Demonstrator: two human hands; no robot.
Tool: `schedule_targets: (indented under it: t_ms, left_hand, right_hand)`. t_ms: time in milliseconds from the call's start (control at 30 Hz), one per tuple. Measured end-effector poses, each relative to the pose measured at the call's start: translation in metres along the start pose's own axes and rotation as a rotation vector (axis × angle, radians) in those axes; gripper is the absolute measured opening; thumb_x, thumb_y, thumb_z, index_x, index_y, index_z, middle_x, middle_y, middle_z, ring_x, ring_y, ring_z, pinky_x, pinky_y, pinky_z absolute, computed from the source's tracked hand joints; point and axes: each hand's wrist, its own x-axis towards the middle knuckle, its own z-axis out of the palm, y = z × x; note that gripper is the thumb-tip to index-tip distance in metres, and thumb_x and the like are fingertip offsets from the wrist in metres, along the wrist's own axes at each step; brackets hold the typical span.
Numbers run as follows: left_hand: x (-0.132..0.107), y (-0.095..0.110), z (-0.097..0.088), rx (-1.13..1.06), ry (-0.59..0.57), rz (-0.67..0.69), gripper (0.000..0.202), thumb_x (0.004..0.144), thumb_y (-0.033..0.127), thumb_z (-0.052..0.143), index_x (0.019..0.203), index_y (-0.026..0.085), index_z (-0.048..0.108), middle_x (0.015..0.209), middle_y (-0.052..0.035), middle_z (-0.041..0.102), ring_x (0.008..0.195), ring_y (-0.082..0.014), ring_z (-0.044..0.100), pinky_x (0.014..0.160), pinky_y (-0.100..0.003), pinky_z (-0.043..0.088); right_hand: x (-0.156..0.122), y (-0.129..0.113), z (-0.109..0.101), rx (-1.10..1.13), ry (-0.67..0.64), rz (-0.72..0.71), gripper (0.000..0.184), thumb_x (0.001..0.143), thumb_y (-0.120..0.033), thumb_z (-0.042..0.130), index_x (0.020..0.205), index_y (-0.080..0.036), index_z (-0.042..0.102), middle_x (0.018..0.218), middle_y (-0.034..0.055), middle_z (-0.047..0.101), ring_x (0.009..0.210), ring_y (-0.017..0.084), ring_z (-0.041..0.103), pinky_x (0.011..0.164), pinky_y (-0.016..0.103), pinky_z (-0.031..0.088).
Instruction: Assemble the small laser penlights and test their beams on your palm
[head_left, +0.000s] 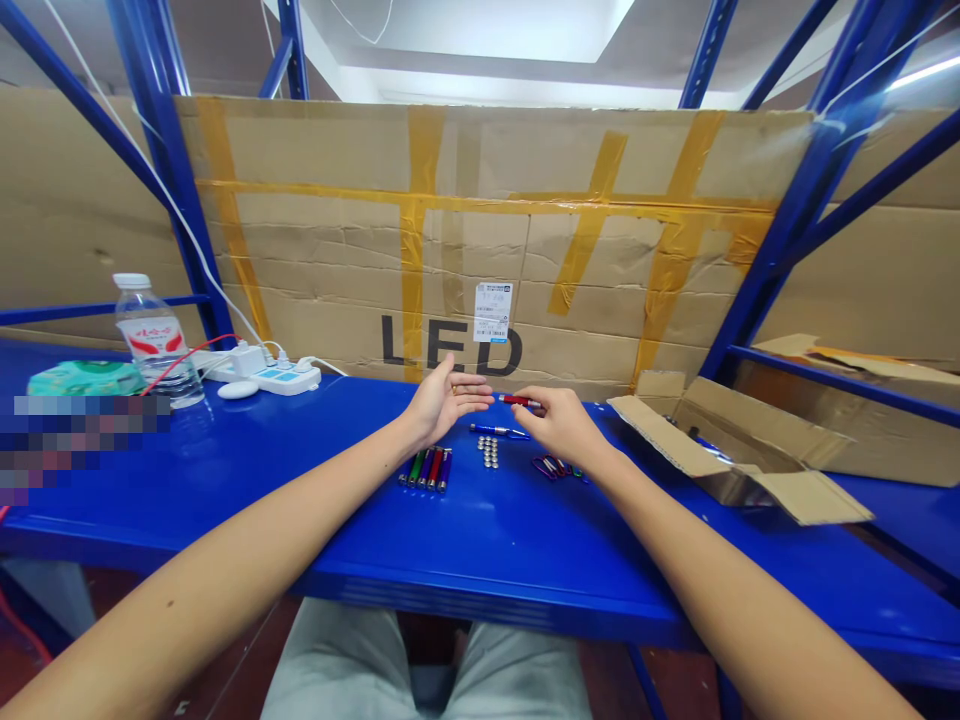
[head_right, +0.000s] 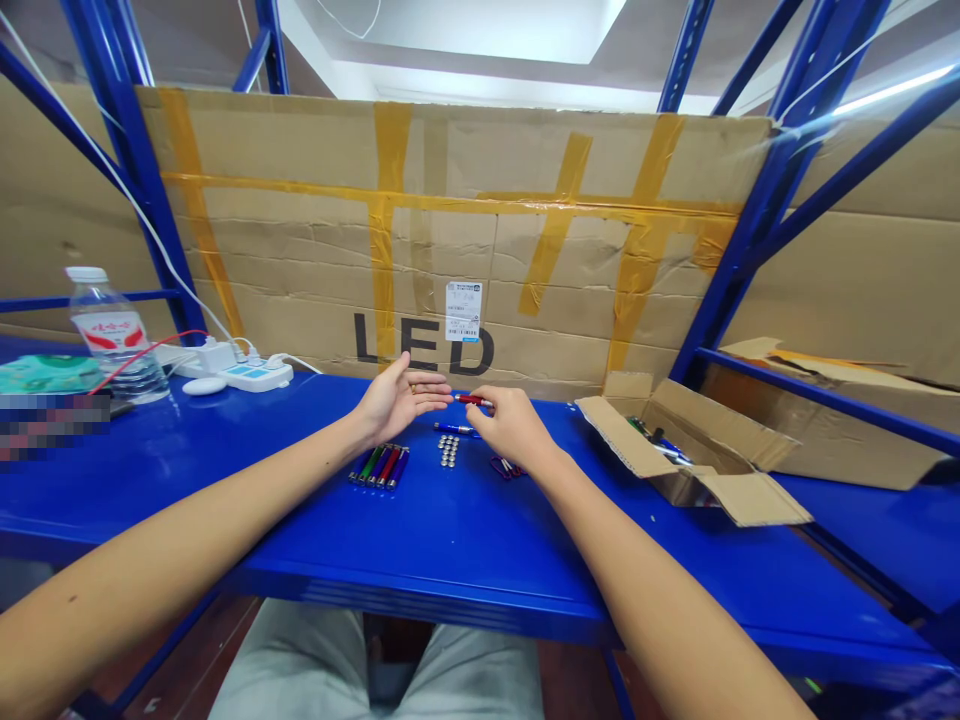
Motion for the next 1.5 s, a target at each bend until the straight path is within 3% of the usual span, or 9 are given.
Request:
schedule_targets:
  t_ms: [200, 800, 900, 1000, 1133, 1267, 1500]
  left_hand:
    - [0.001, 0.000, -0.001, 0.008, 0.015, 0.024, 0.060, 0.097, 0.051, 0.029, 0.089, 0.003, 0.065, 0.084, -0.0213, 0.070, 0.078, -0.0253, 0.070, 0.078, -0.035, 0.054]
    - [0.005, -0.003, -0.004, 0.088, -0.033, 0.034, 0.063, 0.097, 0.055, 0.028, 0.088, 0.005, 0.066, 0.085, -0.0191, 0.071, 0.082, -0.0247, 0.070, 0.083, -0.038, 0.054]
    - [0.003, -0.005, -0.003, 0.240, -0.057, 0.087, 0.044, 0.094, 0.045, 0.046, 0.089, 0.007, 0.066, 0.085, -0.0159, 0.071, 0.080, -0.0218, 0.069, 0.083, -0.038, 0.053]
    - [0.000, -0.009, -0.002, 0.555, -0.147, 0.204, 0.018, 0.084, 0.025, 0.064, 0.092, 0.009, 0.067, 0.082, -0.0087, 0.071, 0.075, -0.0172, 0.067, 0.079, -0.034, 0.053]
    - [0.001, -0.015, -0.005, 0.834, -0.244, 0.348, 0.013, 0.078, 0.018, 0.065, 0.090, 0.012, 0.067, 0.082, -0.0046, 0.071, 0.075, -0.0145, 0.064, 0.073, -0.029, 0.049]
    - [0.010, -0.017, -0.015, 0.951, -0.141, 0.395, 0.009, 0.076, 0.016, 0.065, 0.084, 0.013, 0.067, 0.081, -0.0045, 0.070, 0.076, -0.0147, 0.063, 0.071, -0.027, 0.047]
    - [0.023, -0.017, -0.024, 1.115, -0.029, 0.471, 0.008, 0.076, 0.019, 0.065, 0.081, 0.015, 0.070, 0.085, -0.0053, 0.072, 0.081, -0.0172, 0.065, 0.076, -0.030, 0.047]
  right_hand:
    - [-0.001, 0.000, -0.001, -0.050, -0.052, -0.003, 0.025, 0.082, -0.024, 0.053, 0.087, -0.016, 0.076, 0.072, 0.0042, 0.072, 0.060, 0.015, 0.057, 0.058, 0.027, 0.039]
    - [0.000, 0.005, 0.001, 0.001, -0.029, 0.020, 0.025, 0.086, -0.028, 0.052, 0.091, -0.016, 0.073, 0.079, 0.0038, 0.073, 0.067, 0.016, 0.059, 0.061, 0.027, 0.040]
    - [0.001, 0.007, 0.003, 0.023, -0.059, 0.026, 0.025, 0.087, -0.029, 0.052, 0.094, -0.017, 0.072, 0.081, 0.0033, 0.072, 0.068, 0.016, 0.059, 0.062, 0.027, 0.040]
    - [0.001, 0.007, 0.007, 0.077, -0.131, 0.007, 0.025, 0.089, -0.030, 0.050, 0.097, -0.017, 0.070, 0.090, 0.0043, 0.073, 0.079, 0.018, 0.061, 0.070, 0.029, 0.042]
    - [0.001, 0.010, 0.014, 0.140, -0.214, 0.019, 0.023, 0.089, -0.029, 0.052, 0.103, -0.017, 0.065, 0.099, 0.0069, 0.070, 0.088, 0.019, 0.061, 0.077, 0.031, 0.044]
    - [0.004, 0.024, 0.018, 0.164, -0.197, 0.134, 0.038, 0.083, -0.025, 0.057, 0.119, -0.016, 0.051, 0.094, 0.0057, 0.065, 0.080, 0.018, 0.058, 0.074, 0.032, 0.045]
    - [0.013, 0.047, 0.018, 0.452, -0.164, 0.259, 0.009, 0.083, -0.023, 0.052, 0.091, -0.018, 0.052, 0.081, 0.0028, 0.063, 0.072, 0.015, 0.059, 0.068, 0.029, 0.046]
